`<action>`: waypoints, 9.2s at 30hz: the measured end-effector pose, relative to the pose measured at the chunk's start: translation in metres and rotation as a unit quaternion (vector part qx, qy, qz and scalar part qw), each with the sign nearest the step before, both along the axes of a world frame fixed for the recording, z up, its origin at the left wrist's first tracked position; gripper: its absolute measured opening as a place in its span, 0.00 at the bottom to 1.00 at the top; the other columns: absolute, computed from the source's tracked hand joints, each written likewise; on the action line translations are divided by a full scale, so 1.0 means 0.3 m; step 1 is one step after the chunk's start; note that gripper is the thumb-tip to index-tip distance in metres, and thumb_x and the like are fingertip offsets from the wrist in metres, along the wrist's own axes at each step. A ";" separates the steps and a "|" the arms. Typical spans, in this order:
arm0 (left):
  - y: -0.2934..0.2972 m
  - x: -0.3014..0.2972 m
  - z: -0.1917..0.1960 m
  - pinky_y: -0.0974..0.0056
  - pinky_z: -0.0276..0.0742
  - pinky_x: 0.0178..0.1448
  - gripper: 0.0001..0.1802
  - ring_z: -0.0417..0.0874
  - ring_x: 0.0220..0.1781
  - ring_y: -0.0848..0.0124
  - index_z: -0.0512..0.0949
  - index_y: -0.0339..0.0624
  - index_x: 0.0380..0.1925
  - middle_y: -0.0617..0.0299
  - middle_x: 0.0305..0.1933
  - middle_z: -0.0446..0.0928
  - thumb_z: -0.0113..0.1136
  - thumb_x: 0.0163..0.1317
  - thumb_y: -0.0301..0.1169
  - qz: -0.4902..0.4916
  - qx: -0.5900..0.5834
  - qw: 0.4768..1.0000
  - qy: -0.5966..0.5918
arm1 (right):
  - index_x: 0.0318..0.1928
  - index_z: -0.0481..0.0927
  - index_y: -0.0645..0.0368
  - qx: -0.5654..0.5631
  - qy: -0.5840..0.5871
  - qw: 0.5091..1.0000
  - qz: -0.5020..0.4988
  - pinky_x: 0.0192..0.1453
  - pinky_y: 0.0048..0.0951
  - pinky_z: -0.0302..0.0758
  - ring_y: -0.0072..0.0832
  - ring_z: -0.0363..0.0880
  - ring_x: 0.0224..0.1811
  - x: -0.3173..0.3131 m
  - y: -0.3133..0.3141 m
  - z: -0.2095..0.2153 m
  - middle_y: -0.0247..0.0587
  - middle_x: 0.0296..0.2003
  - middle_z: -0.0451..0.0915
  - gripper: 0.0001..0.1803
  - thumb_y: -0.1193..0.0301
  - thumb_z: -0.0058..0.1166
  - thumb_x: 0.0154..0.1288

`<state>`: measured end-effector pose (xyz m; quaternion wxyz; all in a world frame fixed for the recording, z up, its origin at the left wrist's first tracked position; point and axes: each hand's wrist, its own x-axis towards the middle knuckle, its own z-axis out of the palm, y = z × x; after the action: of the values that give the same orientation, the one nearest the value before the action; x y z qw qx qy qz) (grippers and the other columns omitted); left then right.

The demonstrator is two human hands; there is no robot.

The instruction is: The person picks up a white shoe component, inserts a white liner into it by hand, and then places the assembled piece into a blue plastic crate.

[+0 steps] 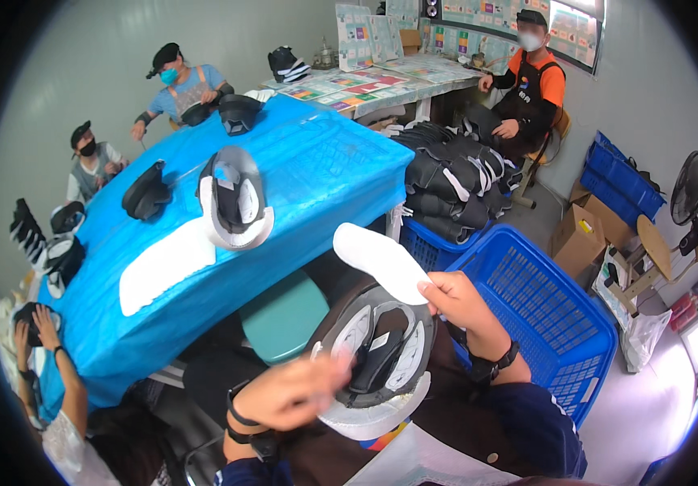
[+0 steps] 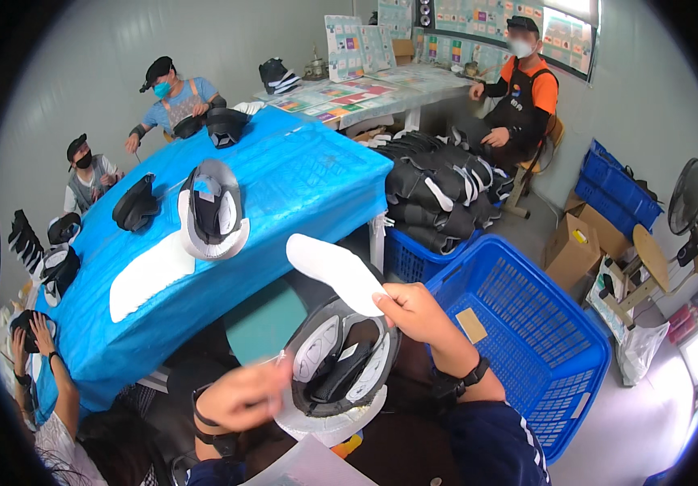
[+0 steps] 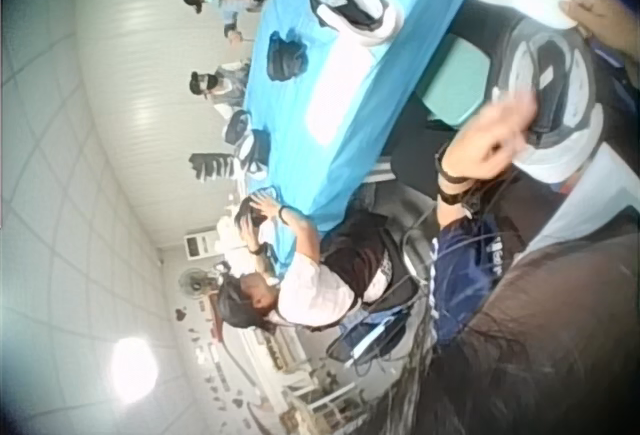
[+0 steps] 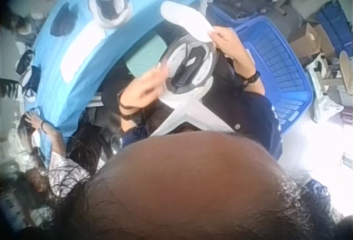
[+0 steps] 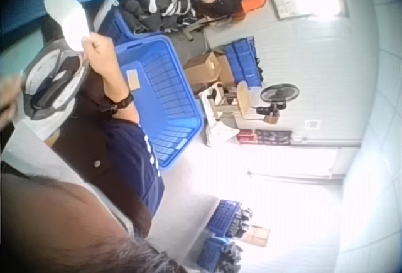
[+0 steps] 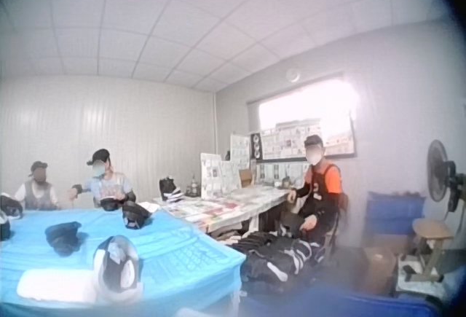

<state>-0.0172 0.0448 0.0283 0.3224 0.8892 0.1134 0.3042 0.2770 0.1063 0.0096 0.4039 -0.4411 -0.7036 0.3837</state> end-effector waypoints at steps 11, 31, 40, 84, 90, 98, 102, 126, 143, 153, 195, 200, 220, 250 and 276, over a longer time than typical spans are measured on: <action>-0.135 -0.048 0.167 0.71 0.77 0.27 0.25 0.69 0.17 0.74 0.63 0.47 0.52 0.67 0.24 0.65 0.53 0.51 0.24 -0.103 0.251 0.848 -0.455 | 0.28 0.72 0.62 -0.068 0.436 0.897 -0.033 0.16 0.16 0.53 0.14 0.56 0.11 0.009 0.030 -0.038 0.26 0.12 0.63 0.14 0.64 0.40 0.63; -0.074 0.079 0.158 0.68 0.67 0.24 0.32 0.69 0.14 0.67 0.54 0.39 0.61 0.63 0.13 0.67 0.52 0.55 0.27 0.022 -0.122 0.986 0.114 | 0.29 0.71 0.62 -0.197 0.486 0.851 -0.039 0.15 0.18 0.53 0.17 0.57 0.11 -0.012 0.047 -0.097 0.30 0.12 0.64 0.10 0.68 0.42 0.62; -0.020 0.219 0.101 0.75 0.60 0.25 0.41 0.59 0.16 0.81 0.32 0.49 0.64 0.71 0.14 0.59 0.46 0.59 0.23 0.007 -0.271 0.961 0.059 | 0.27 0.69 0.61 -0.248 0.451 0.848 0.123 0.16 0.18 0.52 0.16 0.56 0.11 -0.074 0.052 -0.102 0.30 0.11 0.62 0.11 0.67 0.43 0.62; 0.097 0.168 -0.154 0.62 0.72 0.52 0.28 0.74 0.49 0.64 0.52 0.39 0.59 0.50 0.51 0.68 0.44 0.57 0.20 0.064 -0.640 0.636 -0.426 | 0.49 0.69 0.64 -0.168 0.351 0.919 -0.066 0.50 0.25 0.67 0.23 0.72 0.44 -0.059 0.107 -0.111 0.38 0.43 0.74 0.19 0.62 0.37 0.67; 0.016 0.160 -0.196 0.60 0.76 0.49 0.27 0.76 0.47 0.61 0.54 0.37 0.57 0.47 0.50 0.68 0.46 0.56 0.20 0.035 -0.649 0.656 -0.384 | 0.51 0.68 0.64 -0.263 0.317 0.911 -0.006 0.50 0.23 0.68 0.22 0.72 0.43 -0.051 0.003 -0.103 0.37 0.42 0.75 0.19 0.64 0.41 0.66; 0.004 0.145 -0.199 0.74 0.71 0.35 0.22 0.76 0.32 0.76 0.57 0.39 0.52 0.59 0.33 0.75 0.51 0.58 0.24 0.052 -0.645 0.711 -0.277 | 0.49 0.70 0.66 -0.220 0.234 0.947 0.025 0.55 0.22 0.61 0.21 0.67 0.48 0.002 -0.019 -0.204 0.34 0.44 0.72 0.19 0.63 0.38 0.67; 0.033 0.128 -0.206 0.79 0.64 0.32 0.13 0.70 0.31 0.85 0.61 0.43 0.40 0.67 0.29 0.72 0.52 0.58 0.26 0.059 -0.566 0.795 -0.210 | 0.48 0.70 0.66 -0.147 0.222 0.964 -0.027 0.51 0.21 0.63 0.21 0.70 0.44 -0.017 -0.045 -0.151 0.36 0.39 0.74 0.19 0.63 0.38 0.67; 0.206 0.144 -0.106 0.67 0.69 0.29 0.16 0.76 0.21 0.69 0.74 0.39 0.14 0.62 0.16 0.75 0.47 0.57 0.33 -0.002 -0.274 0.929 0.248 | 0.22 0.68 0.60 -0.165 0.093 0.981 0.052 0.21 0.19 0.61 0.15 0.64 0.16 -0.007 -0.037 -0.157 0.30 0.14 0.68 0.16 0.63 0.42 0.65; 0.158 0.237 -0.292 0.59 0.70 0.40 0.30 0.73 0.22 0.63 0.70 0.39 0.11 0.57 0.15 0.71 0.26 0.64 0.42 0.077 -0.138 0.948 -0.277 | 0.34 0.68 0.61 -0.198 0.315 0.928 -0.027 0.19 0.18 0.62 0.18 0.62 0.12 0.028 0.016 -0.282 0.31 0.11 0.64 0.17 0.59 0.36 0.67; 0.130 0.251 -0.312 0.64 0.66 0.36 0.31 0.69 0.21 0.64 0.68 0.38 0.06 0.57 0.11 0.69 0.27 0.64 0.38 0.240 -0.216 0.903 -0.283 | 0.30 0.65 0.61 -0.129 0.310 0.942 0.006 0.20 0.18 0.62 0.19 0.62 0.12 -0.021 -0.022 -0.241 0.33 0.10 0.64 0.17 0.60 0.34 0.68; 0.159 0.165 -0.287 0.74 0.69 0.26 0.13 0.67 0.14 0.81 0.64 0.40 0.23 0.65 0.18 0.67 0.47 0.63 0.36 0.221 -0.440 0.841 -0.225 | 0.23 0.75 0.64 -0.132 0.053 0.989 0.026 0.21 0.18 0.66 0.18 0.71 0.17 0.006 -0.032 -0.155 0.35 0.15 0.74 0.12 0.69 0.49 0.59; 0.143 0.165 -0.232 0.76 0.66 0.21 0.12 0.69 0.15 0.82 0.66 0.40 0.26 0.67 0.18 0.68 0.49 0.62 0.37 0.255 -0.412 0.845 -0.226 | 0.17 0.73 0.63 -0.007 -0.029 0.998 0.047 0.17 0.20 0.62 0.15 0.67 0.14 0.033 -0.026 -0.175 0.34 0.11 0.71 0.12 0.70 0.54 0.52; 0.138 0.133 -0.194 0.70 0.69 0.24 0.13 0.74 0.17 0.76 0.69 0.40 0.27 0.63 0.19 0.71 0.41 0.64 0.36 0.198 -0.307 0.930 0.030 | 0.19 0.72 0.64 -0.143 -0.081 0.978 0.130 0.17 0.18 0.58 0.12 0.63 0.14 0.037 -0.022 -0.133 0.29 0.11 0.67 0.12 0.70 0.54 0.54; 0.135 0.160 -0.114 0.58 0.71 0.27 0.08 0.74 0.23 0.56 0.69 0.37 0.16 0.55 0.20 0.69 0.49 0.50 0.28 0.235 0.033 0.950 0.205 | 0.17 0.69 0.62 0.093 -0.287 0.939 0.164 0.26 0.36 0.65 0.41 0.69 0.22 0.015 -0.055 -0.057 0.44 0.17 0.68 0.13 0.69 0.50 0.55; 0.197 0.185 -0.163 0.56 0.71 0.28 0.10 0.74 0.24 0.54 0.69 0.36 0.14 0.53 0.20 0.71 0.50 0.49 0.29 0.214 0.049 0.926 0.308 | 0.17 0.72 0.63 0.089 -0.353 0.922 0.133 0.29 0.38 0.68 0.43 0.72 0.23 -0.032 -0.041 -0.082 0.46 0.19 0.72 0.10 0.71 0.48 0.49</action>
<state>0.0384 0.1040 -0.0205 0.1548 0.9086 0.3793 0.0819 0.2674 0.0940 -0.0152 0.1126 -0.4127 -0.8840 0.1887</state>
